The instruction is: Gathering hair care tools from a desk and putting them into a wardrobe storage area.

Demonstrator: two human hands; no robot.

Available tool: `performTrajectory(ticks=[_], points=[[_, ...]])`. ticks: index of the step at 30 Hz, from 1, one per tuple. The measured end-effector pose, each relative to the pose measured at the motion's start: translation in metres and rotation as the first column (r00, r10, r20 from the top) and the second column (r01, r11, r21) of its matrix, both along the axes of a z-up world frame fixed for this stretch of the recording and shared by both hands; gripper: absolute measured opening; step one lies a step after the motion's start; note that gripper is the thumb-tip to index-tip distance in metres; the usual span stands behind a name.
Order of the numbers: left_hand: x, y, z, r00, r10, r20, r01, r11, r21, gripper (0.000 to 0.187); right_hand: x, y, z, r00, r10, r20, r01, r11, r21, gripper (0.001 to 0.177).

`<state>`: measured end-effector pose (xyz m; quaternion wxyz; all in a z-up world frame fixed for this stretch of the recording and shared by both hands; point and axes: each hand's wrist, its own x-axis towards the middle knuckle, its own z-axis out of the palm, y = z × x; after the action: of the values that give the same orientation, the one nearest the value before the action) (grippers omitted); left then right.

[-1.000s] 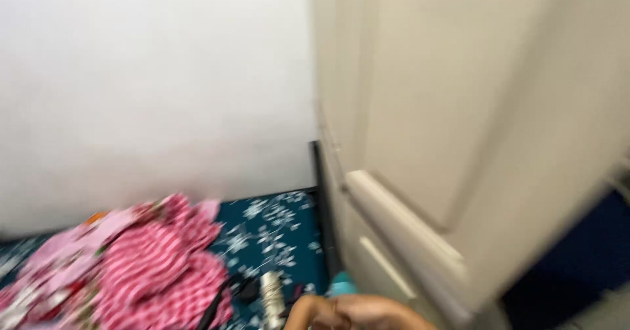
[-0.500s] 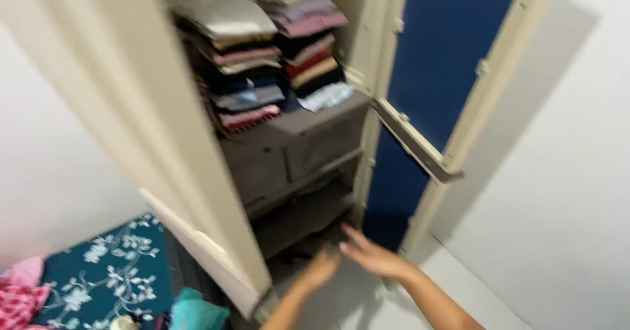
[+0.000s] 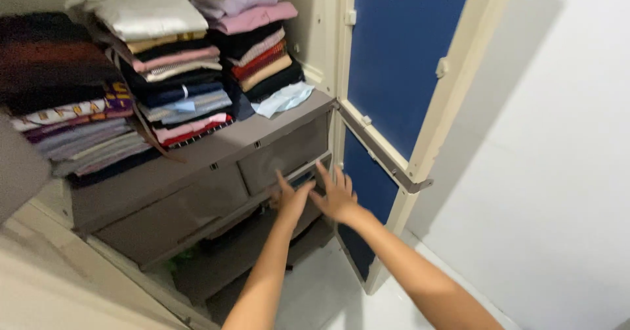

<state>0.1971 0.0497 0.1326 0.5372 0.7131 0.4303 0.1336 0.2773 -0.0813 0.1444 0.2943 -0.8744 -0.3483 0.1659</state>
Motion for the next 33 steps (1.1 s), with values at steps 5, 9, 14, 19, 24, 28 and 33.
performTrajectory(ticks=[5,9,14,19,24,28,33], points=[[0.059,0.043,0.013,0.998,0.014,0.054,-0.018,0.997,0.070,0.126,0.061,0.050,0.004,0.999,0.045,0.023,-0.044,0.998,-0.041,0.096],[0.099,0.089,0.011,0.997,0.073,0.013,-0.074,0.976,0.205,0.123,0.103,0.094,0.014,1.000,0.005,0.024,-0.006,1.000,0.013,0.095],[0.134,0.145,-0.015,0.990,0.139,0.007,-0.130,0.904,0.407,0.110,0.170,0.162,-0.035,0.992,0.048,0.115,-0.065,0.986,0.153,0.108],[0.166,0.188,-0.035,0.985,0.126,0.122,-0.169,0.859,0.483,0.087,0.207,0.196,-0.031,0.997,0.035,0.069,-0.050,0.972,0.229,0.118],[0.191,0.244,-0.063,0.975,0.059,0.216,-0.177,0.793,0.583,0.067,0.275,0.249,-0.041,0.975,0.018,0.220,-0.121,0.876,0.466,0.125],[0.207,0.259,-0.029,0.979,0.041,0.199,-0.154,0.787,0.598,0.067,0.325,0.281,-0.036,0.966,-0.092,0.241,-0.027,0.894,0.447,0.128],[0.233,0.279,-0.034,0.983,0.071,0.168,-0.157,0.799,0.580,0.075,0.348,0.312,0.002,0.918,-0.043,0.394,-0.091,0.944,0.316,0.105]])
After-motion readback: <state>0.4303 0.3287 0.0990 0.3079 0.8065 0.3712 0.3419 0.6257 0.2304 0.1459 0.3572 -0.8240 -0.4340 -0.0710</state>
